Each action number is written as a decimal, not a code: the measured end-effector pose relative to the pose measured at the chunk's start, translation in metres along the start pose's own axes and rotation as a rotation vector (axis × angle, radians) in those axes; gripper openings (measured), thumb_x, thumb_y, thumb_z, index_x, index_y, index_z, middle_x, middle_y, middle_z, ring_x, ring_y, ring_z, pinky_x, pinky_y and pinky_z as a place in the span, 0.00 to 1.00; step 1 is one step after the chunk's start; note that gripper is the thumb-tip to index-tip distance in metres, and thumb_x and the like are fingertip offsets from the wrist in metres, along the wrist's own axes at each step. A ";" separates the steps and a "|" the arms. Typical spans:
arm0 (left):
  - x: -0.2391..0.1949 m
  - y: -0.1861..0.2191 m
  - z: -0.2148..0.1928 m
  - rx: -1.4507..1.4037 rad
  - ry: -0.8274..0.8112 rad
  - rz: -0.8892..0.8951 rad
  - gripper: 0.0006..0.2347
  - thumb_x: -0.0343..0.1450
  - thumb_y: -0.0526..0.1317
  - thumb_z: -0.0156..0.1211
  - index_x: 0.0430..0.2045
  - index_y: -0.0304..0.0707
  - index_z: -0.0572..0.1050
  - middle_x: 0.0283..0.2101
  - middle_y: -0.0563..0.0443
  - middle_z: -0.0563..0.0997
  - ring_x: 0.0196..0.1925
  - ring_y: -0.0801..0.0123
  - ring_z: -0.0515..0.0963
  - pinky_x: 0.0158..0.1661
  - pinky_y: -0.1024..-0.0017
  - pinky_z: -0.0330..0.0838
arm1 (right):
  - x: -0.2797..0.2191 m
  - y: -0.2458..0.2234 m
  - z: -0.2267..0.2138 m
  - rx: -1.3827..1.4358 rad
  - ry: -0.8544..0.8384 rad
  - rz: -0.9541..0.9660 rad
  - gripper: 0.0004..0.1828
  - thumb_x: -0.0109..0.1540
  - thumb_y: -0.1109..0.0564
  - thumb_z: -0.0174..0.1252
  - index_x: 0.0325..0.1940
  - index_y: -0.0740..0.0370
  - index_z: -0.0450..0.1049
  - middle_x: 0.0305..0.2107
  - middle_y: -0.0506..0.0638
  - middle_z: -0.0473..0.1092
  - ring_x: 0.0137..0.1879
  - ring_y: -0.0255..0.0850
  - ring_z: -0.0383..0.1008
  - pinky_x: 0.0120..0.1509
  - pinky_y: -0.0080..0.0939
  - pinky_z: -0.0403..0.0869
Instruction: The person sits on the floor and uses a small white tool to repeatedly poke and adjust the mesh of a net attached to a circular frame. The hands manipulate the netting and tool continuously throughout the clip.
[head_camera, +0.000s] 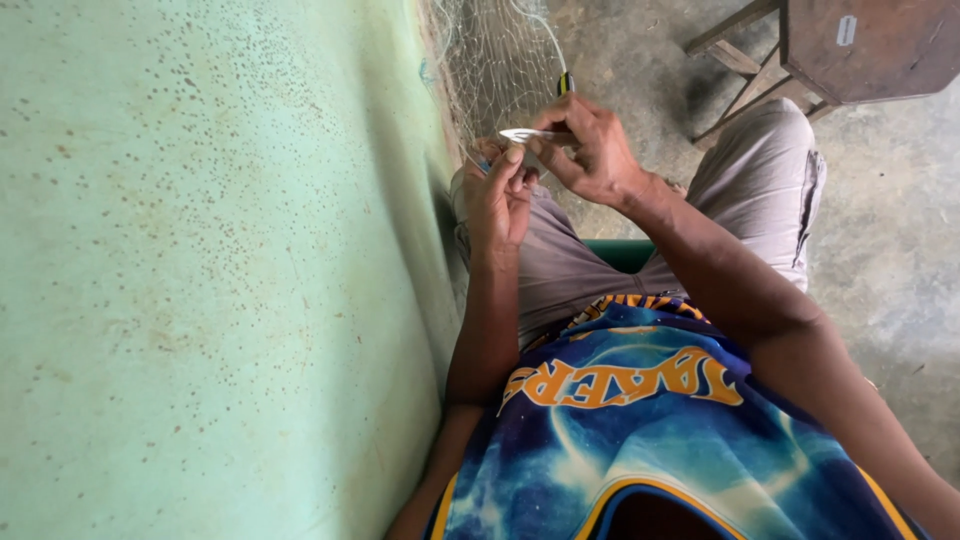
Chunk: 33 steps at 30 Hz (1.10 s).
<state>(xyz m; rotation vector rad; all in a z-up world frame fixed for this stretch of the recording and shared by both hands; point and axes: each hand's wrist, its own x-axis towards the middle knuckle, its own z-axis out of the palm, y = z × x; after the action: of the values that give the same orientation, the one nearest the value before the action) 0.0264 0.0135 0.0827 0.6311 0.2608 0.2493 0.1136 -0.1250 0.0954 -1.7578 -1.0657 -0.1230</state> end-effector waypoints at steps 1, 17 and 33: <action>0.000 0.004 0.004 -0.008 0.014 0.003 0.06 0.68 0.33 0.69 0.28 0.41 0.76 0.20 0.59 0.71 0.20 0.79 0.66 0.25 0.76 0.66 | -0.001 0.000 0.000 0.008 0.002 0.016 0.06 0.73 0.59 0.54 0.49 0.66 0.68 0.35 0.55 0.69 0.27 0.37 0.69 0.26 0.38 0.68; 0.007 -0.021 -0.006 0.031 0.063 0.046 0.12 0.70 0.27 0.64 0.35 0.49 0.67 0.25 0.58 0.75 0.18 0.80 0.64 0.29 0.75 0.68 | 0.013 -0.035 0.001 0.458 0.201 0.260 0.10 0.66 0.63 0.65 0.49 0.72 0.75 0.30 0.63 0.70 0.33 0.45 0.74 0.37 0.45 0.75; 0.020 -0.027 0.095 0.131 -0.052 -0.012 0.11 0.69 0.28 0.65 0.30 0.49 0.70 0.22 0.64 0.71 0.17 0.82 0.65 0.29 0.77 0.68 | 0.000 -0.017 -0.068 0.359 0.441 0.204 0.14 0.75 0.53 0.49 0.42 0.64 0.74 0.27 0.53 0.66 0.36 0.40 0.68 0.43 0.45 0.72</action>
<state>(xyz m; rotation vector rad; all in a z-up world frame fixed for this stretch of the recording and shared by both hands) 0.0788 -0.0531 0.1372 0.7645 0.2316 0.2051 0.1276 -0.1786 0.1388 -1.4153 -0.5462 -0.1716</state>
